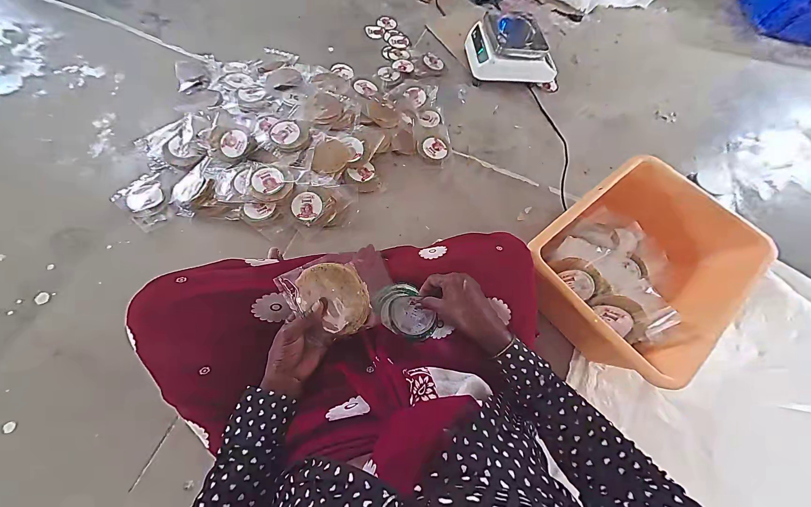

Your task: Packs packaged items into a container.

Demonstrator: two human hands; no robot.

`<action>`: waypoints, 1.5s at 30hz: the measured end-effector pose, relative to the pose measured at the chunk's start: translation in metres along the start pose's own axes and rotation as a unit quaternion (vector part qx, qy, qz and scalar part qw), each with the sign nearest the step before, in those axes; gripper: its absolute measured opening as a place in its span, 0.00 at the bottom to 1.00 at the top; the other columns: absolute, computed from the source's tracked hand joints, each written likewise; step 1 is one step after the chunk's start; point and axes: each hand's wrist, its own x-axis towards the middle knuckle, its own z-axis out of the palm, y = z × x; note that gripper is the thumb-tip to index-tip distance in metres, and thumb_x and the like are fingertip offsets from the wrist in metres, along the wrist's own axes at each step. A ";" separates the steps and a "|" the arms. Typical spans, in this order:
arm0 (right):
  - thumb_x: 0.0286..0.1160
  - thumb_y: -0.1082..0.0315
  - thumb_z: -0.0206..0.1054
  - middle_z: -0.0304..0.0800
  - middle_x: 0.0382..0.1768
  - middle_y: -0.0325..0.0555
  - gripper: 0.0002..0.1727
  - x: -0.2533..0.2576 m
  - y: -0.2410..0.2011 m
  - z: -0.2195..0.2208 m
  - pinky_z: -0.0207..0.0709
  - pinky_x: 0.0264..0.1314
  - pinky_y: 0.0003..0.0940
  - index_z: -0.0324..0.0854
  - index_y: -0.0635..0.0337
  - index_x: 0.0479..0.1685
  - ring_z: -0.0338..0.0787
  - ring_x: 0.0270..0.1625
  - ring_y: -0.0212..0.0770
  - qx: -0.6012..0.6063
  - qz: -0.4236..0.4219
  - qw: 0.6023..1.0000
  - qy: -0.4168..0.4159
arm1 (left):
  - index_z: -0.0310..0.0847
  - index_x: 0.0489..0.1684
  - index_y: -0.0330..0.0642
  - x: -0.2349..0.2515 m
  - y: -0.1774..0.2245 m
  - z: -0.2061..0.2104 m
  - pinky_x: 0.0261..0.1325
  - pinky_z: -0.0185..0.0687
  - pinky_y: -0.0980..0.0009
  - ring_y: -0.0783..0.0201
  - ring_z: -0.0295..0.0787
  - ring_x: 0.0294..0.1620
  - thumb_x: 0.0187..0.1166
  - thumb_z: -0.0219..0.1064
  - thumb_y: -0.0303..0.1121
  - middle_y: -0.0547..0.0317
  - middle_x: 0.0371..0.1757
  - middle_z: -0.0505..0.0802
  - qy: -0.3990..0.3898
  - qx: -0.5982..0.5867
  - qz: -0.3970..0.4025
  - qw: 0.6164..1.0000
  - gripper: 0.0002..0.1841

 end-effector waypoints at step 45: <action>0.68 0.73 0.78 0.91 0.27 0.36 0.05 0.006 -0.059 0.001 0.74 0.28 0.19 0.88 0.62 0.37 0.81 0.23 0.22 0.387 -0.043 0.921 -0.011 | 0.76 0.66 0.38 0.001 0.003 0.005 0.57 0.91 0.57 0.57 0.93 0.53 0.91 0.45 0.36 0.49 0.53 0.93 -0.060 -0.027 -0.030 0.997 0.18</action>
